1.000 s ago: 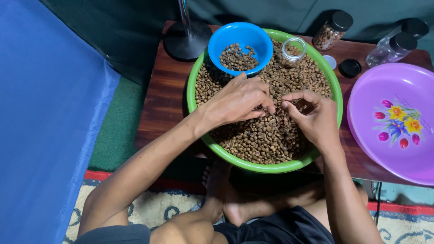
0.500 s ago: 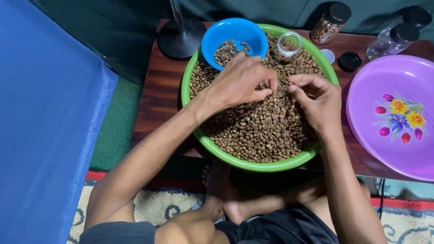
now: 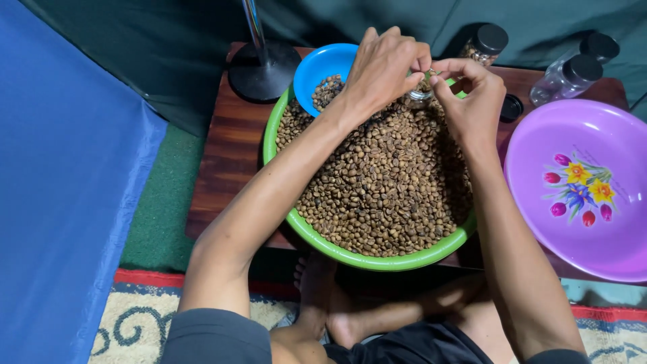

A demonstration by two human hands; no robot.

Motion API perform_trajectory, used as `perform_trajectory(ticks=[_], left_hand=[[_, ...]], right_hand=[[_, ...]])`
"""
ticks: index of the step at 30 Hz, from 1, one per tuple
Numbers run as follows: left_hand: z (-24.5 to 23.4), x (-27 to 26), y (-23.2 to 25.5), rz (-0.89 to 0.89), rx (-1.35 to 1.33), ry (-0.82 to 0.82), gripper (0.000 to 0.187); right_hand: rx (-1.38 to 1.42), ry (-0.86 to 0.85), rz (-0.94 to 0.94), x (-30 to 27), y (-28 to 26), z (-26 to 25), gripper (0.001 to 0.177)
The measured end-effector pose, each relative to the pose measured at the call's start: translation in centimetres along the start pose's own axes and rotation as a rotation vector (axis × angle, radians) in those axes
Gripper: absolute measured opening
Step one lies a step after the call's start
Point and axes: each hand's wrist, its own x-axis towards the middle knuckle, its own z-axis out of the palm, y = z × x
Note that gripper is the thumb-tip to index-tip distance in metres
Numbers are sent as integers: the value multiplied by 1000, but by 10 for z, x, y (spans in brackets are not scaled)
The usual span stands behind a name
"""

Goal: Manually sorting coffee beans by hand from a large green basin into smaller containers.

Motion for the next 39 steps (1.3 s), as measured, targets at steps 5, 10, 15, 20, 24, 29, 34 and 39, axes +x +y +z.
perform_trajectory(ticks=[5,10,15,20,24,29,34,39], left_hand=[[-11,-4,5,-30,-18,-13,20],[-52,-34,24,-56,-93,-164,15],[-81,-68,31,-114,-159,-500,11],[-114,-89,45,-38,-114,-594,14],[-107,-112,38,63,-144,-492,21],[-97,-122,35,51,-147,-461,19],[-96,-122,36,16,-110,-465,17],[-95,-119,40,48,-123,-496,13]], right_hand=[[-32,-15,-6,-7,-11,-7,20],[96,-251,230,-39,-44,-23,15],[-48,-519,236,-58,-88,-25,17],[-32,-561,195,-70,-93,-14,22],[-166,-577,147,-75,-86,-8,23],[-196,-548,165,-77,-85,-5,20],[-97,-471,164,-82,-69,-4,18],[194,-268,341,-88,-37,-10,15]])
